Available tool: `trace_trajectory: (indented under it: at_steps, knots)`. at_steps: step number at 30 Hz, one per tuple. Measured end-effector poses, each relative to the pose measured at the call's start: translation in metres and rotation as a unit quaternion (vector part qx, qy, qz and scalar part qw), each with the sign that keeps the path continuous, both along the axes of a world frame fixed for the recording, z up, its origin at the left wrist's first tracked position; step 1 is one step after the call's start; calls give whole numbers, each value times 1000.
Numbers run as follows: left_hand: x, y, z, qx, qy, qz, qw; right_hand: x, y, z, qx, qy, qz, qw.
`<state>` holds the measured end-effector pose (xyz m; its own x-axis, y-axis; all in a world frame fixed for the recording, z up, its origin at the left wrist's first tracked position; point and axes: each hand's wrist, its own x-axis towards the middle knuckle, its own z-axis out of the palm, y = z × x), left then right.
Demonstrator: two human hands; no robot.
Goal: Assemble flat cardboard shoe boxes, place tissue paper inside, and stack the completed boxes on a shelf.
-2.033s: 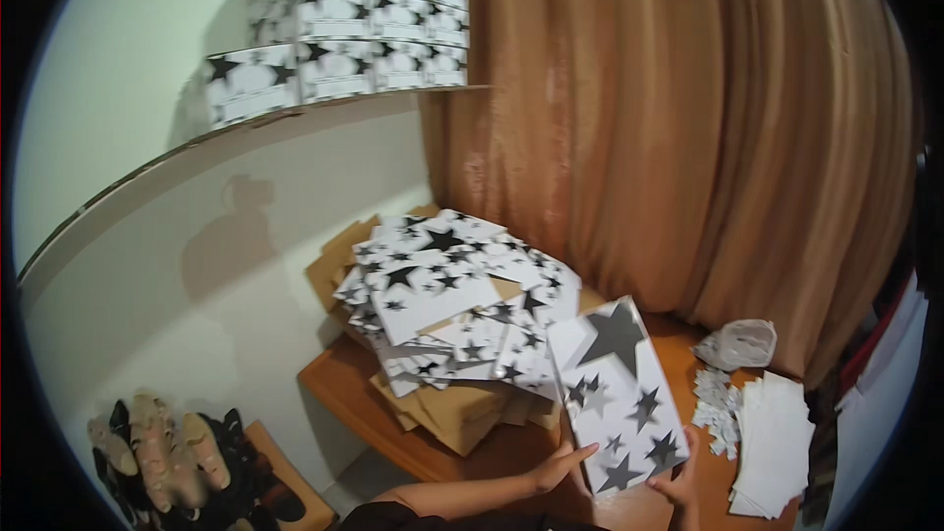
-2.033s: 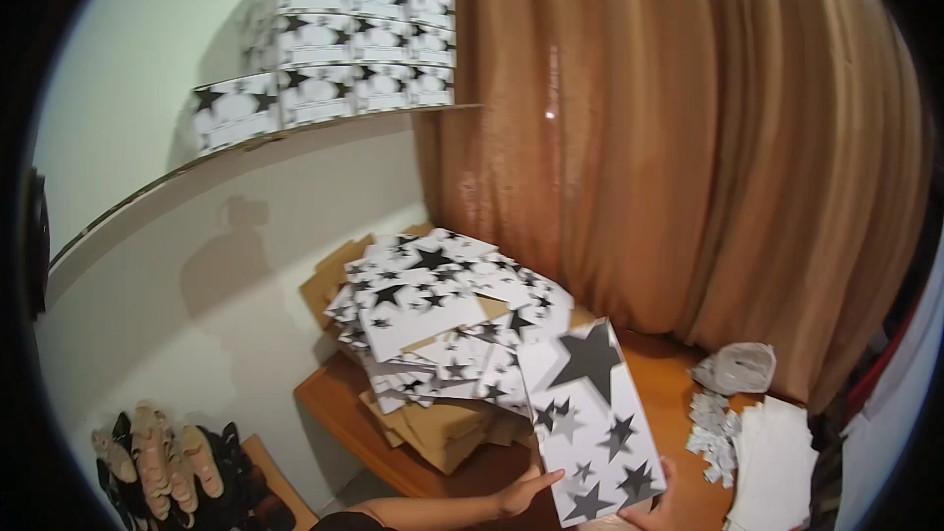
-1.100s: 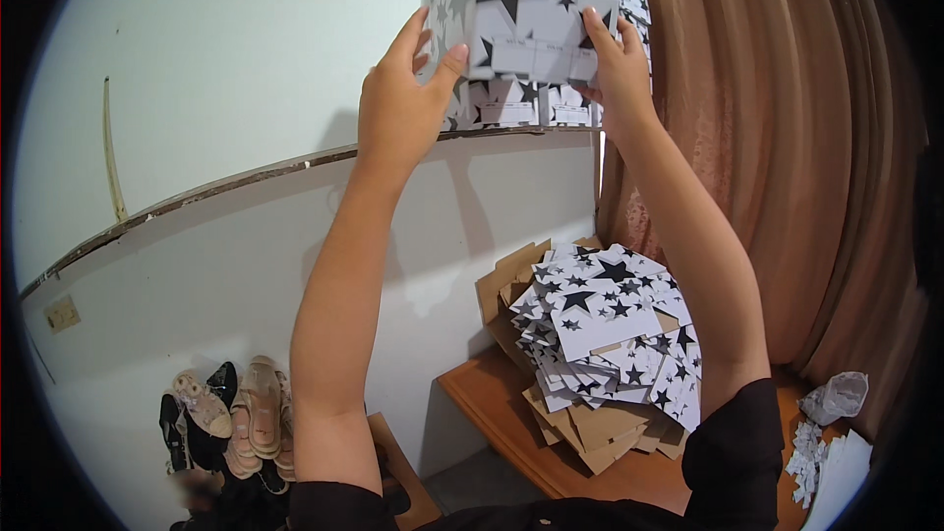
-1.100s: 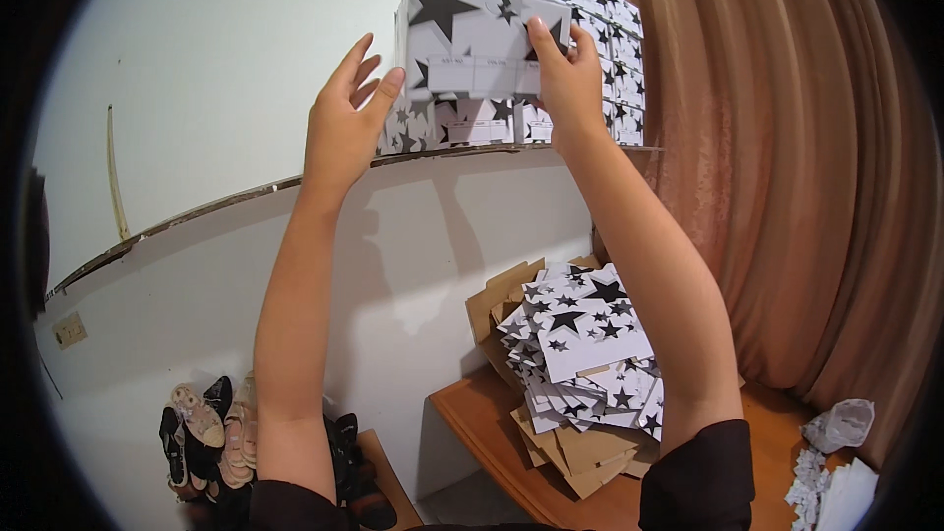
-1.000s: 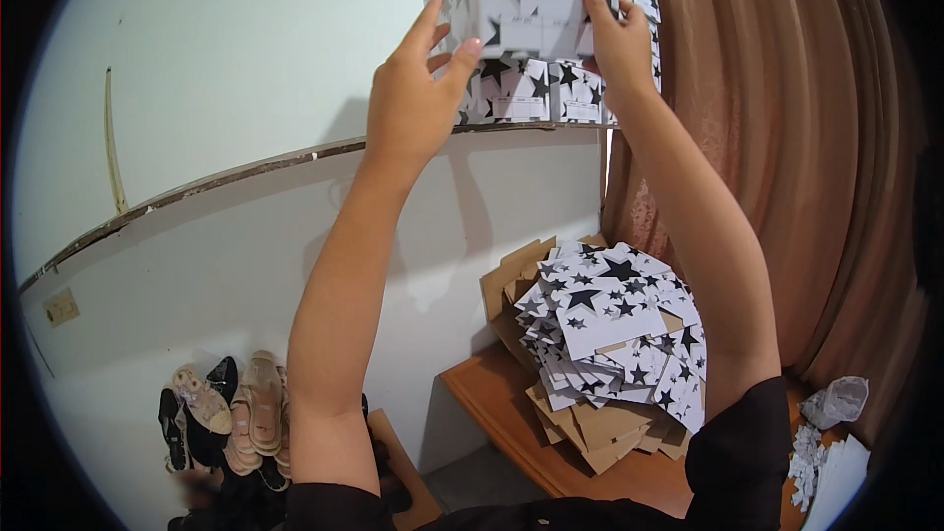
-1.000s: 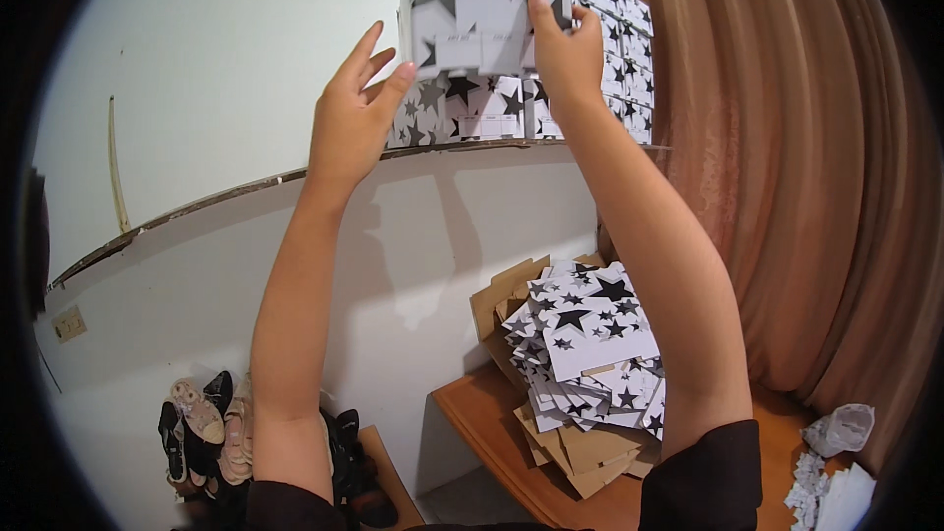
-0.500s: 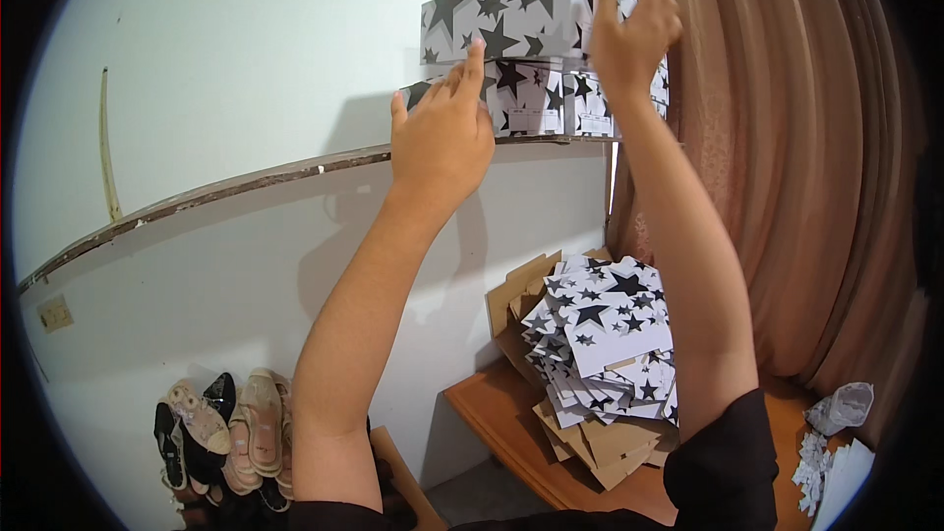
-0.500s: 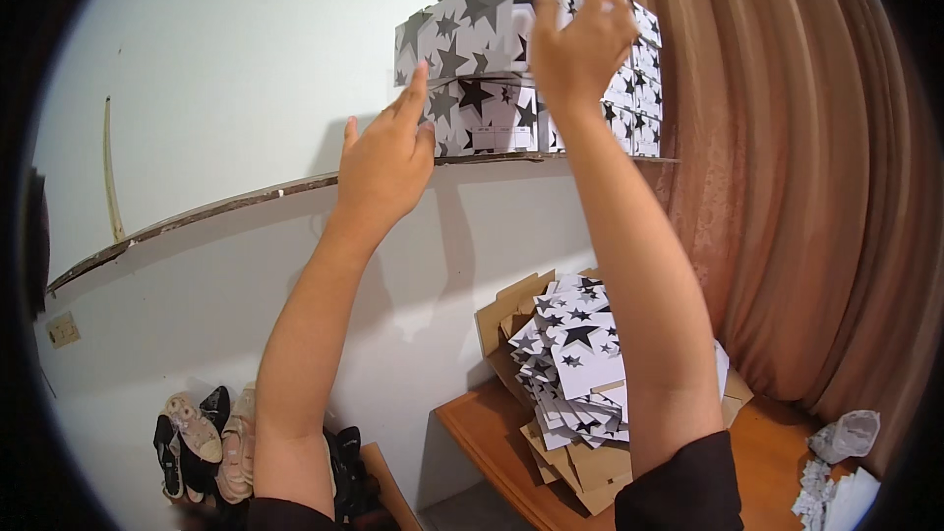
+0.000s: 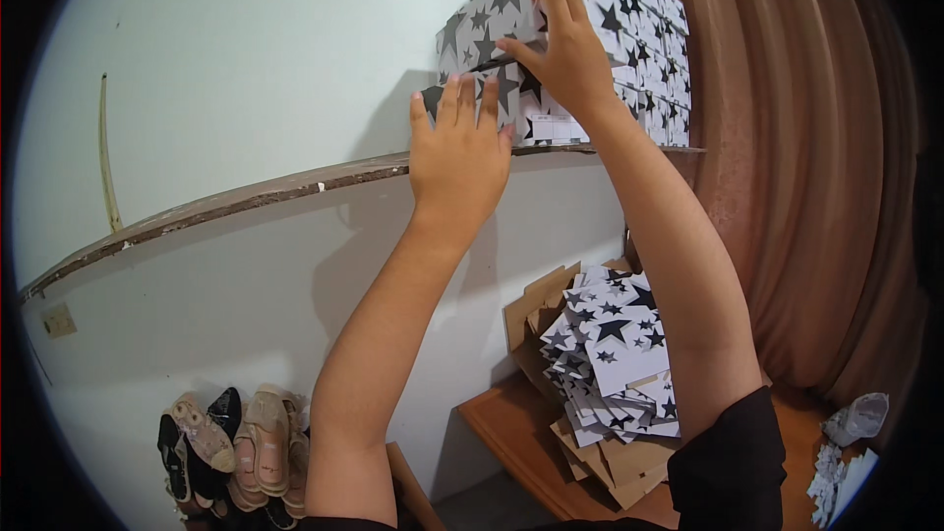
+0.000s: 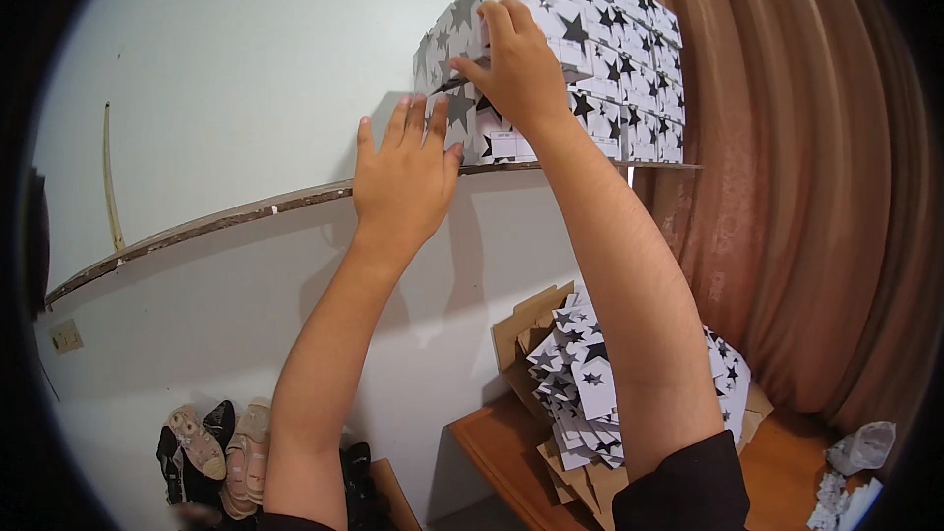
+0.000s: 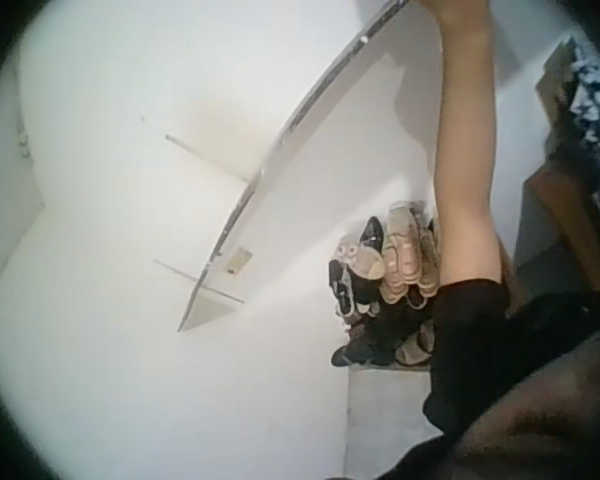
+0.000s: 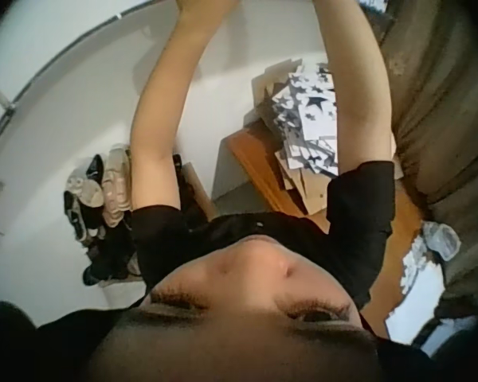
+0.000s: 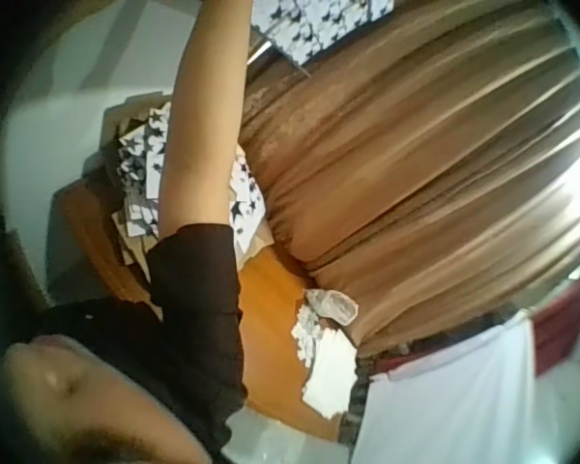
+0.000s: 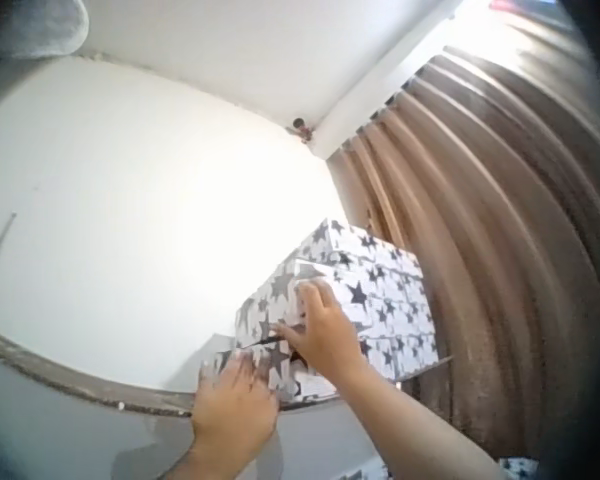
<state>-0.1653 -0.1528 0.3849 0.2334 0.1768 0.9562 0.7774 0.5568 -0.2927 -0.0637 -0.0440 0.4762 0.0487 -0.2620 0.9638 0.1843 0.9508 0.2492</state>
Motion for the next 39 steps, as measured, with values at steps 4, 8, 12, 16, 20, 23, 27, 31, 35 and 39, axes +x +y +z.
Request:
trace_trajectory:
  at_steps: [4, 8, 12, 16, 20, 23, 27, 31, 35, 39]
  knots:
    - [-1, 2, 0, 8, 21, 5, 1000, -12, 32, -21, -73, -77, -19, 994]
    - [-2, 2, -1, 6, 23, 0, 1000, -21, 49, -37, -59, -38, -59, 996]
    - [5, 6, 0, -1, 18, 0, 1000, -7, 49, -42, -96, -61, -64, 991]
    - [1, 8, 2, -8, 20, -24, 999, 44, 32, -43, 0, -59, 4, 998]
    - [-7, -2, -1, -1, 129, -61, 990, 140, 13, -78, 46, -52, 4, 998]
    - [14, 3, -26, 22, 189, -132, 973, 213, 15, -126, 0, -76, -54, 996]
    - [74, 32, -109, -1, 135, -332, 934, 302, 17, -215, -172, -98, -66, 978]
    - [149, 58, -256, -184, 24, -493, 850, 360, -1, -328, -355, -88, -67, 928]
    - [237, 75, -402, -383, -84, -495, 775, 404, -17, -474, -547, -2, -34, 836]
    - [319, 96, -482, -495, -22, -519, 696, 439, -64, -548, -664, 63, 30, 745]
